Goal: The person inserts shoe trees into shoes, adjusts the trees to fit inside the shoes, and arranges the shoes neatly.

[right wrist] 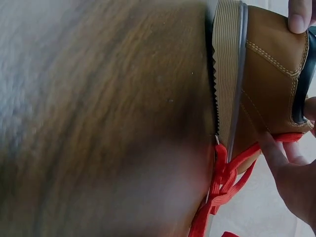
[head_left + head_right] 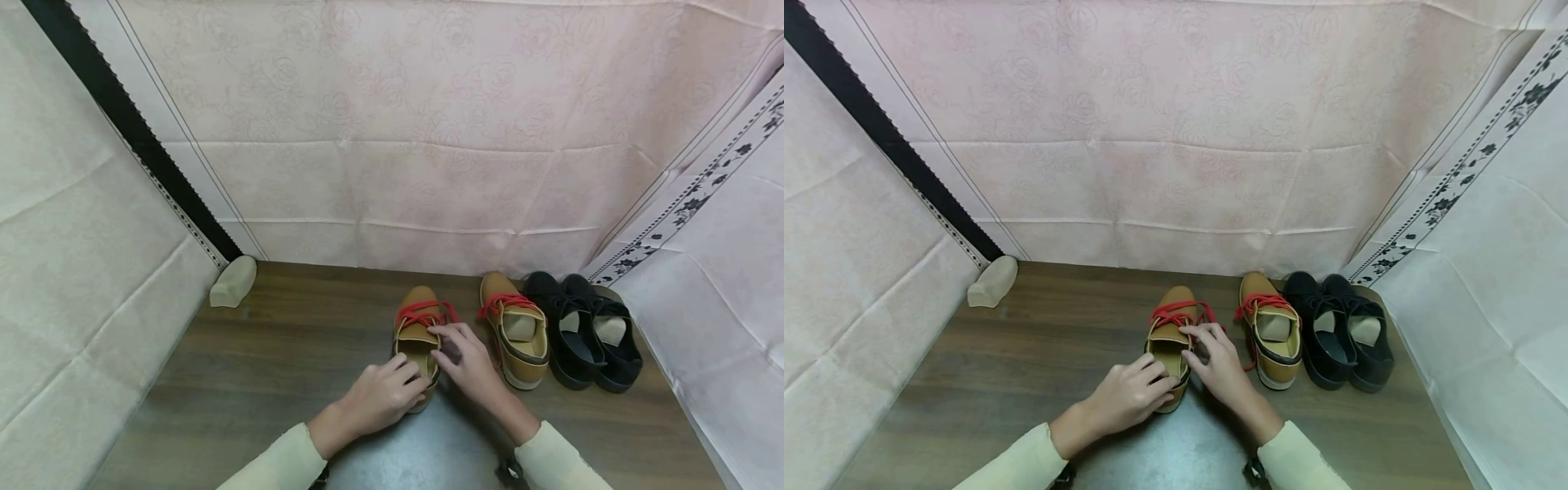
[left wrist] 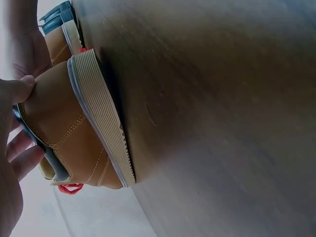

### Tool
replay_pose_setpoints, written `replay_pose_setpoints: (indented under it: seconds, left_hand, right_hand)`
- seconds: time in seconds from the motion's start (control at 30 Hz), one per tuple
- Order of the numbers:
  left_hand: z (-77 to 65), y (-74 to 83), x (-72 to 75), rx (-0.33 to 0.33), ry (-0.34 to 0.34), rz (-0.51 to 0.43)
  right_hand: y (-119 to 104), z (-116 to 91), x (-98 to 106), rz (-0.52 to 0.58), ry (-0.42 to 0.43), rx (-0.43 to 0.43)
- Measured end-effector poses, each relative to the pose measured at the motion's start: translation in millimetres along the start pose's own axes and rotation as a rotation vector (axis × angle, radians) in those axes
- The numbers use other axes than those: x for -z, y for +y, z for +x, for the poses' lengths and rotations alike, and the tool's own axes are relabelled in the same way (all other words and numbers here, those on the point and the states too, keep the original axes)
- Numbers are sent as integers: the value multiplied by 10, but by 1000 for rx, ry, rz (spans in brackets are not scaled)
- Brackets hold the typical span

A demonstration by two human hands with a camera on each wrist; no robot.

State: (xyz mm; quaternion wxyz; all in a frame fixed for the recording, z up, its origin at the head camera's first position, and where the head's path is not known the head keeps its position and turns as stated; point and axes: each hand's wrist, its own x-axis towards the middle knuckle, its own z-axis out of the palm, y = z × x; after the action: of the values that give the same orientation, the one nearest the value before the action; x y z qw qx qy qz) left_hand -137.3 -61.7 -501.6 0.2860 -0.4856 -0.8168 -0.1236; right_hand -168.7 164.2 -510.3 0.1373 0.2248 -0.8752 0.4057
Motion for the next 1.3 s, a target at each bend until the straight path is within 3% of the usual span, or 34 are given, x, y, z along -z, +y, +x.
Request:
replay_pose_setpoints:
  seconds: [0.53, 0.93, 1.3]
  left_hand:
    - [15, -84, 94, -44, 40, -28]
    - [37, -268, 248, 22, 89, -46]
    - [15, -427, 359, 58, 109, 10]
  right_hand:
    - [21, -43, -5, -29, 15, -24]
    - [21, -47, -26, 17, -21, -52]
    - [39, -51, -28, 3, -22, -66]
